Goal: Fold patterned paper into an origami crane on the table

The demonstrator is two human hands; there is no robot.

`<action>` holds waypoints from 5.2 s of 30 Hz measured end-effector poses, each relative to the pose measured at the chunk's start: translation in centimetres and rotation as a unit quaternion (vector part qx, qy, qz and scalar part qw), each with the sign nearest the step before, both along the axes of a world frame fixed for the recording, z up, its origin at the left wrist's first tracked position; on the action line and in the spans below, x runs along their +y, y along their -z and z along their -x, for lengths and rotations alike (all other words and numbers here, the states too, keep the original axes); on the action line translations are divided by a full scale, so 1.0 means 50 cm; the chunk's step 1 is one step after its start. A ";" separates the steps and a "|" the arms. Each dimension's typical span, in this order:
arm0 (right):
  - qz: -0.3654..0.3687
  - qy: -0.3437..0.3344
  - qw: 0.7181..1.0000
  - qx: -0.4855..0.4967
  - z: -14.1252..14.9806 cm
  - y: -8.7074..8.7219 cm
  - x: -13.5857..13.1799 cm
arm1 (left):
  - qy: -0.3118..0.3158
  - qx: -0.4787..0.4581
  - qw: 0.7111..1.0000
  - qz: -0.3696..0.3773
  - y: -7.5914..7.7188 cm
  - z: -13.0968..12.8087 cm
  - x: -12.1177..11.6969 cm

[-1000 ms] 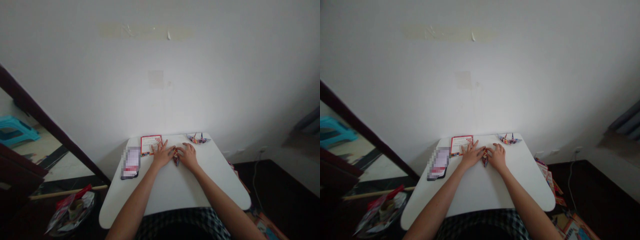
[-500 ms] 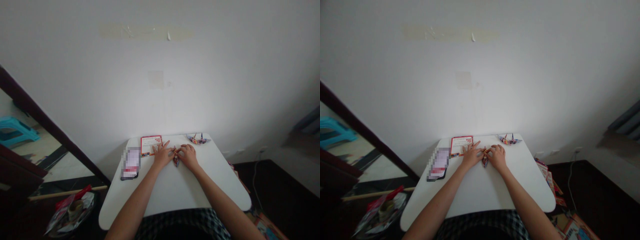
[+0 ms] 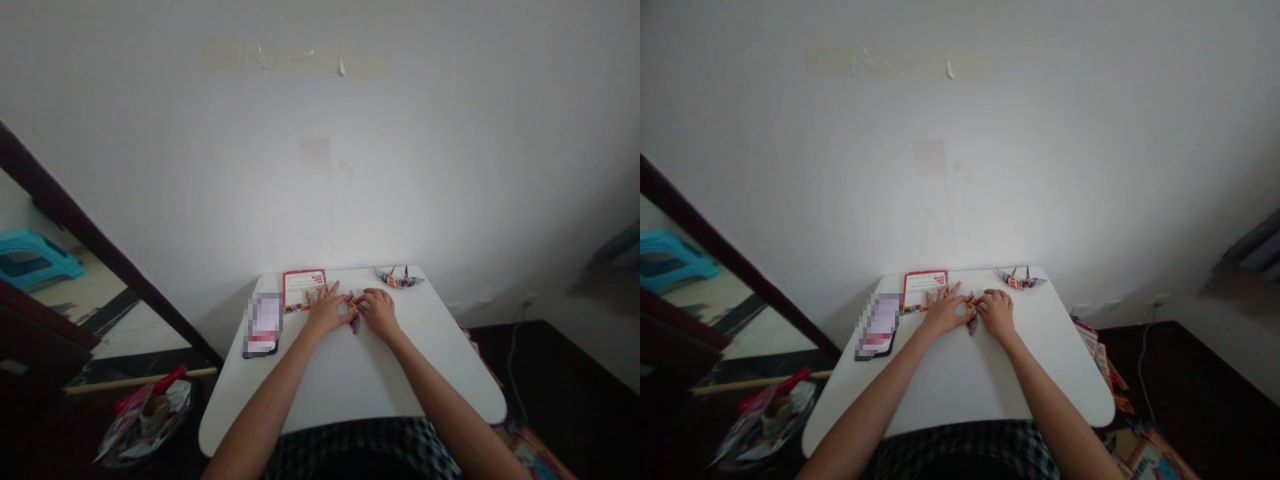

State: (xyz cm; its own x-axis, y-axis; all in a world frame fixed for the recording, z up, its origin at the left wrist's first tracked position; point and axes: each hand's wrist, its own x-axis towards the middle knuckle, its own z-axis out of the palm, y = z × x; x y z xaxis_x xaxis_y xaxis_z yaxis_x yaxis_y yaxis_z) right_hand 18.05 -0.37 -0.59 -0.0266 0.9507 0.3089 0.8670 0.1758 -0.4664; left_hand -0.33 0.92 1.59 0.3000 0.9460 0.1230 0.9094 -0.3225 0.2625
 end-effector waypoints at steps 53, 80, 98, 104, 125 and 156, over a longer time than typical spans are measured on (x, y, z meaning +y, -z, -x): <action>-0.015 -0.035 0.998 -0.052 -0.013 -0.017 -0.003 | -0.035 -0.037 0.998 -0.031 0.011 0.005 -0.011; 0.054 -0.132 0.985 -0.097 -0.040 -0.009 -0.009 | -0.017 -0.014 1.000 -0.020 0.008 0.012 -0.016; 0.017 -0.084 0.994 -0.075 -0.038 -0.024 -0.003 | 0.042 0.064 0.995 0.068 -0.018 0.034 -0.033; 0.013 -0.082 0.995 -0.059 -0.038 -0.023 -0.002 | 0.066 0.066 0.992 0.082 -0.020 0.040 -0.032; -0.058 -0.122 0.991 -0.011 -0.041 -0.012 0.009 | -0.043 -0.007 0.998 -0.043 -0.008 0.036 -0.027; -0.078 -0.143 0.986 0.033 -0.028 0.004 0.016 | -0.021 -0.080 0.992 -0.092 0.024 0.022 -0.023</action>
